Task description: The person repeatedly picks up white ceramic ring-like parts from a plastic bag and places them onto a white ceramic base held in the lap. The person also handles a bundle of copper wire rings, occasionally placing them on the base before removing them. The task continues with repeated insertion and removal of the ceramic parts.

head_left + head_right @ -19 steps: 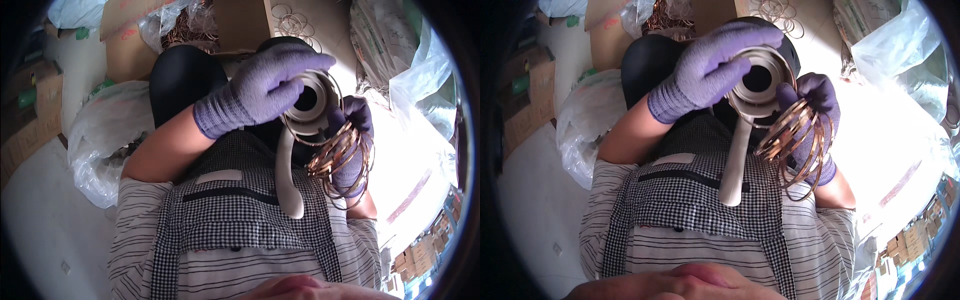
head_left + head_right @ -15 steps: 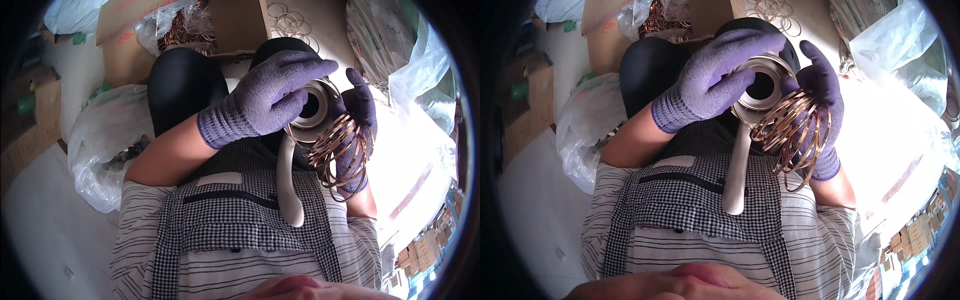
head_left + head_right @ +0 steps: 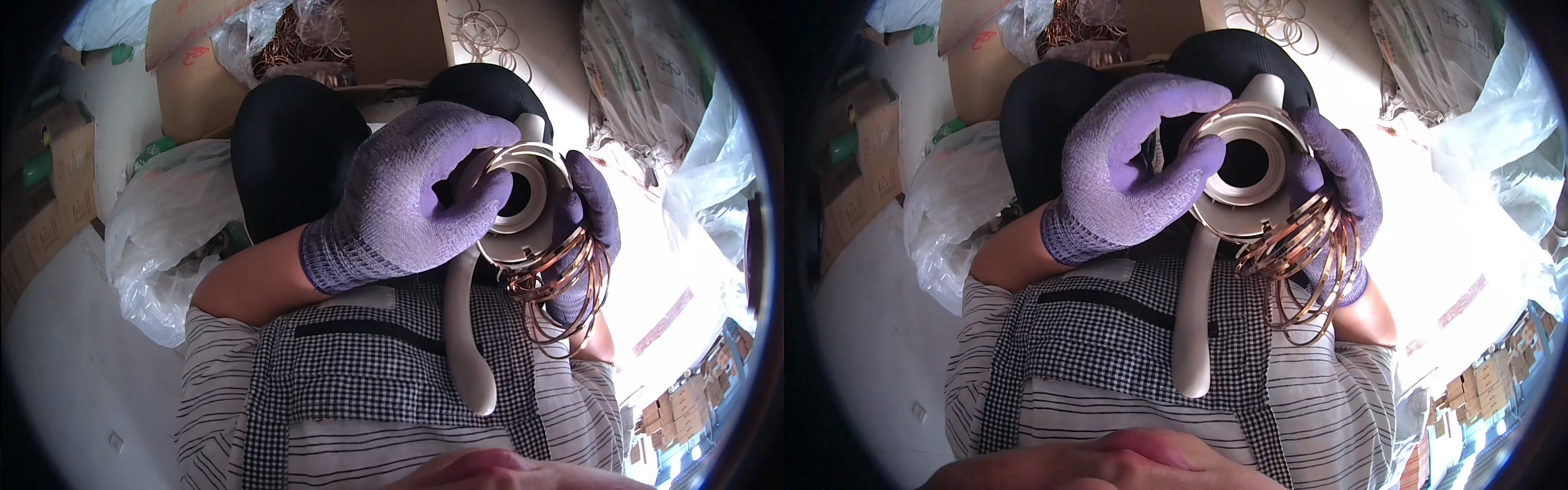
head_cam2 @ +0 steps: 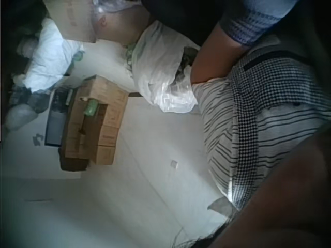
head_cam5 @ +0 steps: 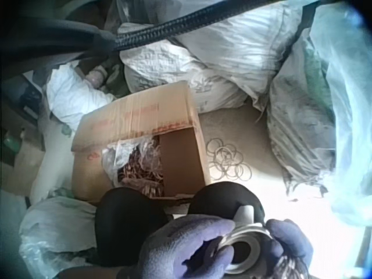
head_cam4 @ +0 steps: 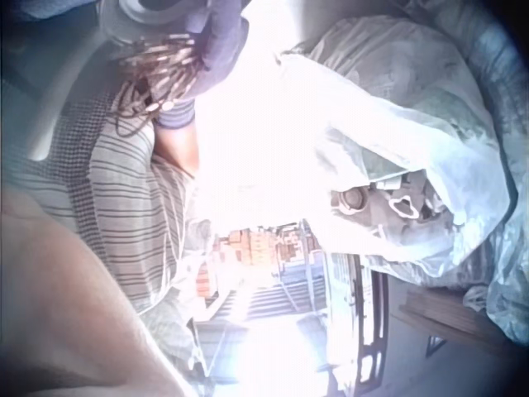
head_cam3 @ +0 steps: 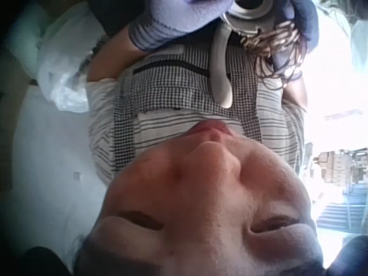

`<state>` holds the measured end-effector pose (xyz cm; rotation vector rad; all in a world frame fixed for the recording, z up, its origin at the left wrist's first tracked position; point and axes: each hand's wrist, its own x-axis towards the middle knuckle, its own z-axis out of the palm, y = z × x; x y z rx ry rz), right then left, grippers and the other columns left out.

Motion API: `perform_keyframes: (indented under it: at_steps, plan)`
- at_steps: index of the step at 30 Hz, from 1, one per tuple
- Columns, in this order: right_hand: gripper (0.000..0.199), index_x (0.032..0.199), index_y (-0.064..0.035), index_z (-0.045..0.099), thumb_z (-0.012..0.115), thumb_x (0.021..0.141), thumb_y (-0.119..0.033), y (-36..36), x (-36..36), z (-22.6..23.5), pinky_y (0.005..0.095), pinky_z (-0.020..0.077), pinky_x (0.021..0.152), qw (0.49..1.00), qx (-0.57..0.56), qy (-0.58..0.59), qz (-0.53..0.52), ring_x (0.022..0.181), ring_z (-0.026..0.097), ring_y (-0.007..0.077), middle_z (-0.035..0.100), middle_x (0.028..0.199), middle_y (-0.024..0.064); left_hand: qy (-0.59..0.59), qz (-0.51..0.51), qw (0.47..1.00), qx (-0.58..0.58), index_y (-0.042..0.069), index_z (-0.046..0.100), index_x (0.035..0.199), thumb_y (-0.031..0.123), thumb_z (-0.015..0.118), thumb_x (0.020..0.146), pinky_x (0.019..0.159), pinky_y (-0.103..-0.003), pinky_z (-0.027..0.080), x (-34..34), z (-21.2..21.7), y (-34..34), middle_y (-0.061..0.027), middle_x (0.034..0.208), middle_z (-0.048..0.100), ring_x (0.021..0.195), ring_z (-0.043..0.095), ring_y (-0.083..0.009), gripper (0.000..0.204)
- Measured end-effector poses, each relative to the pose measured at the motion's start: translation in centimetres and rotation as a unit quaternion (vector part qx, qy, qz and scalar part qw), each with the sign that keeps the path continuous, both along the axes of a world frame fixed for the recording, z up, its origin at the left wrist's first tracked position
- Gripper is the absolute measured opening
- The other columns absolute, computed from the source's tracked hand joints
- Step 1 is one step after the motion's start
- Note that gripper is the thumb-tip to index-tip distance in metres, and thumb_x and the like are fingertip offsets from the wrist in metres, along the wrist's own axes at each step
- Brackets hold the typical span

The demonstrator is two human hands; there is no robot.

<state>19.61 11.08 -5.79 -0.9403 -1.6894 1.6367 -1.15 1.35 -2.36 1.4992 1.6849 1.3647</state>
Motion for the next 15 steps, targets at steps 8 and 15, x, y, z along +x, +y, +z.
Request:
perform_keyframes:
  at_steps: [8, 15]
  plan:
    - [0.025, 0.120, 0.0030, 0.066, 0.063, 0.101, -0.012, 0.1, -0.1, 0.1, 0.0335, 0.0556, 0.083, 1.000, 0.015, 0.004, 0.006, 0.092, 0.068, 0.0194, 0.068, 0.099, 0.0102, -0.047, -0.024, 0.998, 0.020, -0.003, 0.067, 0.121, 0.001, 0.076, 0.087, 0.090, -0.032, 0.055, -0.8, -0.8, 0.0, -0.0147, 0.112, 0.071, 0.100, 0.070, -0.0231, 0.035]
    - [0.015, 0.108, 0.0026, 0.064, 0.067, 0.095, -0.005, 0.4, 0.6, -1.1, 0.0300, 0.0515, 0.072, 0.999, 0.040, -0.002, 0.011, 0.079, 0.064, 0.0171, 0.065, 0.089, 0.0095, 0.005, -0.088, 0.996, -0.003, 0.001, 0.070, 0.121, 0.002, 0.074, 0.086, 0.082, -0.031, 0.056, -2.1, -0.3, 0.6, -0.0159, 0.114, 0.069, 0.094, 0.070, -0.0249, 0.035]
